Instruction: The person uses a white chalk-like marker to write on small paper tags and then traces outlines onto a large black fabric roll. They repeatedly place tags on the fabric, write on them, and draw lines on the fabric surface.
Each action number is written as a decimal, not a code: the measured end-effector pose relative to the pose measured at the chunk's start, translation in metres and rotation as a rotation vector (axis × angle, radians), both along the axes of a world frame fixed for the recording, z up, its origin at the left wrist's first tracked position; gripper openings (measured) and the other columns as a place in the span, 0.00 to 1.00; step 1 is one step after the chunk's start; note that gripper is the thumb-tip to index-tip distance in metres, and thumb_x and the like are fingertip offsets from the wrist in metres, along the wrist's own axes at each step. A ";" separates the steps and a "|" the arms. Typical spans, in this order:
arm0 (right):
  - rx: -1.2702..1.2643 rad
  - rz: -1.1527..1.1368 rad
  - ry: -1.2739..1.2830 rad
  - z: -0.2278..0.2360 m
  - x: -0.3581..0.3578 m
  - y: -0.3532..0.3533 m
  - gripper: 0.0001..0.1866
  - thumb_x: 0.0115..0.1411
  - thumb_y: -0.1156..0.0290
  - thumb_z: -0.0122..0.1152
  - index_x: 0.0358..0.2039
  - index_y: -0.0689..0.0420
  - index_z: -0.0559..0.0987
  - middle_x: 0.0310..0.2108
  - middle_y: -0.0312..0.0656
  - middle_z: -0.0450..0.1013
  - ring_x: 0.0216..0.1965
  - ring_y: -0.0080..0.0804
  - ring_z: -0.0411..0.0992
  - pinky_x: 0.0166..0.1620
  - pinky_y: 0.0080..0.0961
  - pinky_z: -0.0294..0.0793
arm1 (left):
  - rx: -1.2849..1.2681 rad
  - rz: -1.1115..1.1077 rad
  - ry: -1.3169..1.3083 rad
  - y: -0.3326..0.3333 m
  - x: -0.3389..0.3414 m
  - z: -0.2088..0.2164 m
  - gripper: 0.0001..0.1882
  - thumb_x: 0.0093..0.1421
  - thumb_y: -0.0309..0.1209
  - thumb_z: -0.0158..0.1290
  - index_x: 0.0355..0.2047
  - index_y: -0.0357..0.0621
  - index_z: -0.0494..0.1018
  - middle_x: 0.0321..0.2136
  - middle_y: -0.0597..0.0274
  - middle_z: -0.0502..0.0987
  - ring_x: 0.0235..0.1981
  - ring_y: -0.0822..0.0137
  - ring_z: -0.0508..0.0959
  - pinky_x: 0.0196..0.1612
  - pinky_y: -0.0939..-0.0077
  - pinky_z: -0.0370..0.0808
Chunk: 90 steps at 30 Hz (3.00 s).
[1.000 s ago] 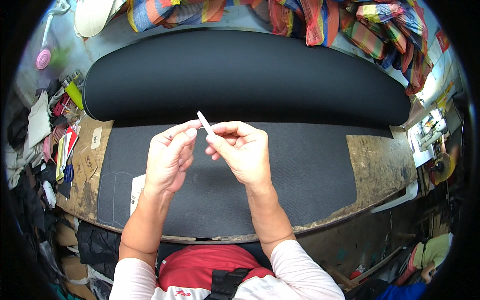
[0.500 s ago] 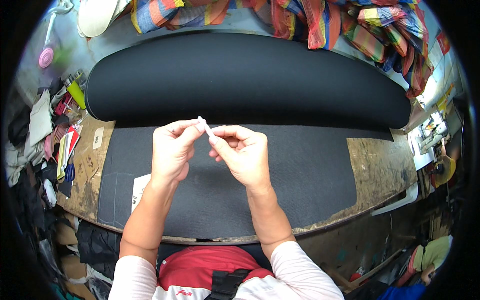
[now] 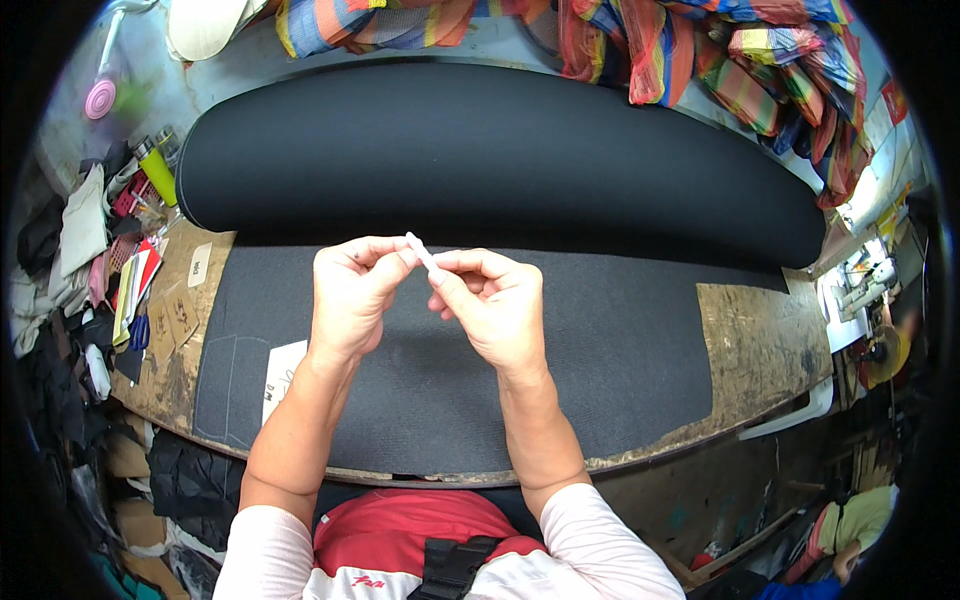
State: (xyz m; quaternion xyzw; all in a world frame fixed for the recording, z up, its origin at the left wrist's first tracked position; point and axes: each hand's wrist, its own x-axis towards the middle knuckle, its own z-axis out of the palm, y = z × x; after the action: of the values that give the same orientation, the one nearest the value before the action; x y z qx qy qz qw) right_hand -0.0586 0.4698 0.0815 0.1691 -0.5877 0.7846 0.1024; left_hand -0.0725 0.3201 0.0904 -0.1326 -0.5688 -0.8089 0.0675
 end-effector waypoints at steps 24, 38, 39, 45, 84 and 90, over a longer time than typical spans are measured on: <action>0.400 -0.457 0.413 0.002 0.004 -0.011 0.05 0.53 0.84 0.60 0.31 0.66 0.79 0.28 0.40 0.75 0.25 0.20 0.73 0.28 0.12 0.73 | -0.083 0.075 0.054 0.003 0.000 0.001 0.07 0.56 0.26 0.57 0.32 0.33 0.78 0.21 0.64 0.77 0.11 0.88 0.59 0.12 0.92 0.52; 0.104 -0.207 0.096 0.000 -0.002 -0.003 0.07 0.56 0.80 0.60 0.36 0.66 0.78 0.28 0.40 0.75 0.23 0.17 0.73 0.25 0.09 0.71 | -0.021 0.055 0.014 0.009 0.000 0.002 0.09 0.57 0.26 0.57 0.36 0.34 0.78 0.22 0.64 0.78 0.10 0.88 0.57 0.11 0.91 0.50; 0.146 -0.237 0.129 -0.001 -0.003 -0.005 0.07 0.56 0.81 0.60 0.36 0.66 0.78 0.28 0.40 0.75 0.24 0.17 0.73 0.26 0.09 0.71 | -0.024 0.043 0.019 0.009 -0.001 0.003 0.09 0.57 0.26 0.57 0.36 0.34 0.78 0.21 0.64 0.78 0.10 0.88 0.57 0.11 0.91 0.50; 0.279 -0.369 0.314 0.001 -0.001 -0.006 0.07 0.51 0.84 0.61 0.32 0.65 0.80 0.28 0.40 0.75 0.24 0.18 0.73 0.27 0.12 0.72 | -0.046 0.044 0.039 0.008 -0.002 0.000 0.07 0.57 0.26 0.57 0.34 0.34 0.79 0.19 0.65 0.78 0.10 0.88 0.57 0.12 0.91 0.50; 0.115 -0.230 0.163 -0.002 0.004 -0.016 0.05 0.53 0.83 0.59 0.31 0.66 0.79 0.26 0.38 0.74 0.20 0.14 0.70 0.21 0.10 0.66 | -0.017 0.118 0.097 0.005 0.002 -0.003 0.05 0.55 0.22 0.56 0.31 0.32 0.78 0.21 0.61 0.78 0.14 0.84 0.64 0.16 0.90 0.57; 0.123 -0.238 0.143 -0.002 0.004 -0.015 0.05 0.54 0.83 0.59 0.32 0.66 0.79 0.27 0.38 0.75 0.20 0.13 0.70 0.21 0.09 0.66 | 0.040 0.024 -0.019 0.001 0.007 0.001 0.06 0.55 0.21 0.57 0.33 0.32 0.78 0.27 0.54 0.80 0.29 0.71 0.79 0.37 0.78 0.77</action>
State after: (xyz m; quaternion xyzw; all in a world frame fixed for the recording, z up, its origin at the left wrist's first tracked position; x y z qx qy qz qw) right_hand -0.0542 0.4549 0.0797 0.1597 -0.6417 0.7154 0.2257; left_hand -0.0658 0.3209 0.0915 -0.1168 -0.5549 -0.8203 0.0744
